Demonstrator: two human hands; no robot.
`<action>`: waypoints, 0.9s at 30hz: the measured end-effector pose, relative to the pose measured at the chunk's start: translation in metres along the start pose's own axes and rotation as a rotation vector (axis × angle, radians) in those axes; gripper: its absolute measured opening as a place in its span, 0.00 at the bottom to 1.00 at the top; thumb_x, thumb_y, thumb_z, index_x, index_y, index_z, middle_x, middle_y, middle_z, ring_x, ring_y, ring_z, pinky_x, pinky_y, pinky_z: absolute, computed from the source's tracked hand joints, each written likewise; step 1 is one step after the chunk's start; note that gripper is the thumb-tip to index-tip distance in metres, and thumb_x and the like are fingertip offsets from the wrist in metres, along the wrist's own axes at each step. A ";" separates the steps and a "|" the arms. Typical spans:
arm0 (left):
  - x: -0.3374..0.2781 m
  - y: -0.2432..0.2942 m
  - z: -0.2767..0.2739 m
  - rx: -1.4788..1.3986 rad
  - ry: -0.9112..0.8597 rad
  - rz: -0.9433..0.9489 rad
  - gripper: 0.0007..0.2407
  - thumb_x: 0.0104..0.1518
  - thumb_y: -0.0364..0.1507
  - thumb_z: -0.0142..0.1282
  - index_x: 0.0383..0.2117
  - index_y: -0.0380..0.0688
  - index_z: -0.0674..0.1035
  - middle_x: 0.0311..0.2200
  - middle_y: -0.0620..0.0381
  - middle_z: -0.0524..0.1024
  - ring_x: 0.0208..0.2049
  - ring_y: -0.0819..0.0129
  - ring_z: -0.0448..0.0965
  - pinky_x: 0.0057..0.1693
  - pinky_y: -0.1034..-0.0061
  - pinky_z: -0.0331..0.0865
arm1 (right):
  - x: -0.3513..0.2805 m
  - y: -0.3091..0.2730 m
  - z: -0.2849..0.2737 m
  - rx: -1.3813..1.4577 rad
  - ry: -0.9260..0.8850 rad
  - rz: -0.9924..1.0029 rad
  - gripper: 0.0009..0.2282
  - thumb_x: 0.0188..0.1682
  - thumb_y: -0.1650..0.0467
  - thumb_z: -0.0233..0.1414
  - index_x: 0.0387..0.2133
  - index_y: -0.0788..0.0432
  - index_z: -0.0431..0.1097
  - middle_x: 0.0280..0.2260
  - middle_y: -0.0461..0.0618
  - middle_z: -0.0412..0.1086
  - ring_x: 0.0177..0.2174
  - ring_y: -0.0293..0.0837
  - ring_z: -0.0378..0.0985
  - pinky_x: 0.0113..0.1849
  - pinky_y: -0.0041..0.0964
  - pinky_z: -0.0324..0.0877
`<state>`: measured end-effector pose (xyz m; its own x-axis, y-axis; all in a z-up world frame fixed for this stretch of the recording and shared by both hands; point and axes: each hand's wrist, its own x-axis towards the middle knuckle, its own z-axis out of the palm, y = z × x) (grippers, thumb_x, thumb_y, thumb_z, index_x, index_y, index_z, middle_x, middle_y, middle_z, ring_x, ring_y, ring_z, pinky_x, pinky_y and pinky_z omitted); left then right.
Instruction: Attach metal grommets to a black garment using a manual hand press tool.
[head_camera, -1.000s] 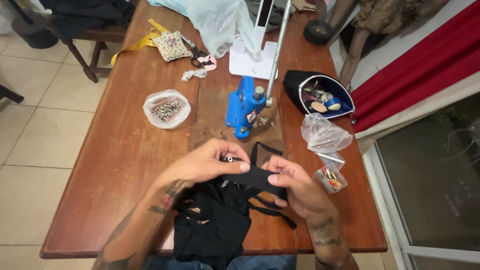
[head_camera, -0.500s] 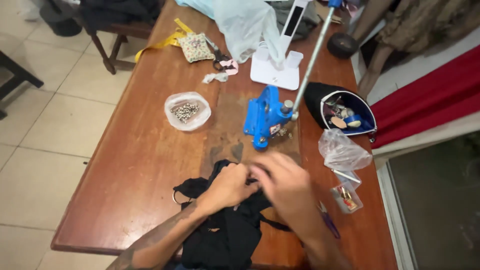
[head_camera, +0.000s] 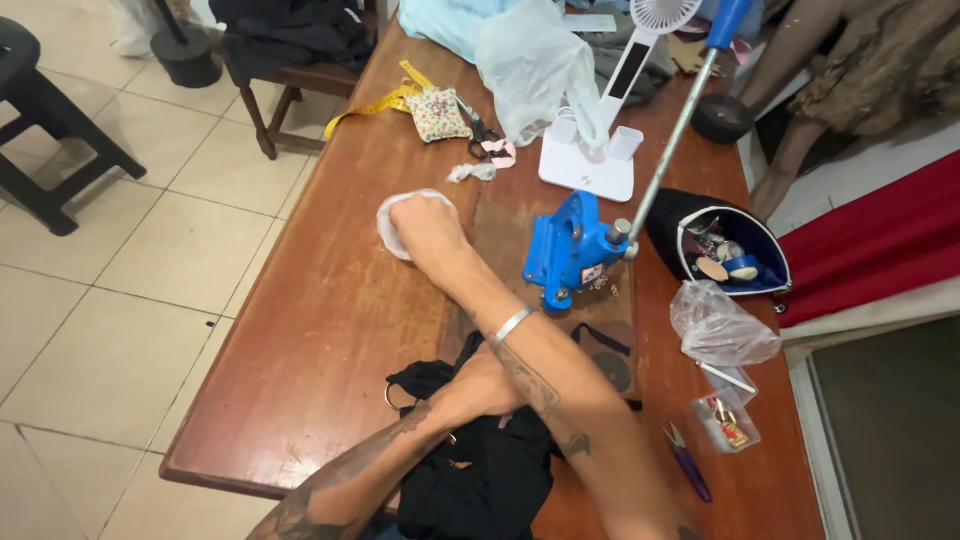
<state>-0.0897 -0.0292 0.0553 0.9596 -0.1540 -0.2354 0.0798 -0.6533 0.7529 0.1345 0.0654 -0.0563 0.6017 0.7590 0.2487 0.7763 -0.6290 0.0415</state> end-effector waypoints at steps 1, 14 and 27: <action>0.000 0.000 0.000 -0.005 -0.003 -0.003 0.10 0.66 0.40 0.70 0.43 0.50 0.93 0.45 0.44 0.94 0.57 0.38 0.92 0.59 0.47 0.81 | -0.001 0.000 -0.011 0.038 -0.022 0.010 0.05 0.57 0.72 0.64 0.37 0.49 0.88 0.35 0.52 0.86 0.40 0.65 0.96 0.39 0.63 0.91; -0.004 0.002 -0.001 -0.026 -0.029 -0.024 0.15 0.64 0.42 0.72 0.45 0.45 0.93 0.48 0.39 0.93 0.59 0.34 0.92 0.61 0.43 0.84 | -0.042 -0.013 -0.103 0.385 0.109 0.158 0.10 0.53 0.72 0.70 0.43 0.40 0.86 0.42 0.44 0.90 0.48 0.58 0.95 0.51 0.59 0.90; 0.003 0.000 0.006 -0.043 -0.102 0.000 0.18 0.62 0.43 0.74 0.47 0.40 0.93 0.51 0.34 0.92 0.60 0.29 0.91 0.62 0.39 0.86 | -0.291 0.023 -0.205 0.769 0.564 0.242 0.07 0.51 0.75 0.78 0.38 0.51 0.94 0.43 0.46 0.93 0.42 0.46 0.98 0.42 0.38 0.92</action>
<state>-0.0887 -0.0341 0.0512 0.9274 -0.2299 -0.2952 0.0936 -0.6213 0.7780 -0.0609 -0.2044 0.0712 0.7377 0.3069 0.6014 0.6751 -0.3242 -0.6627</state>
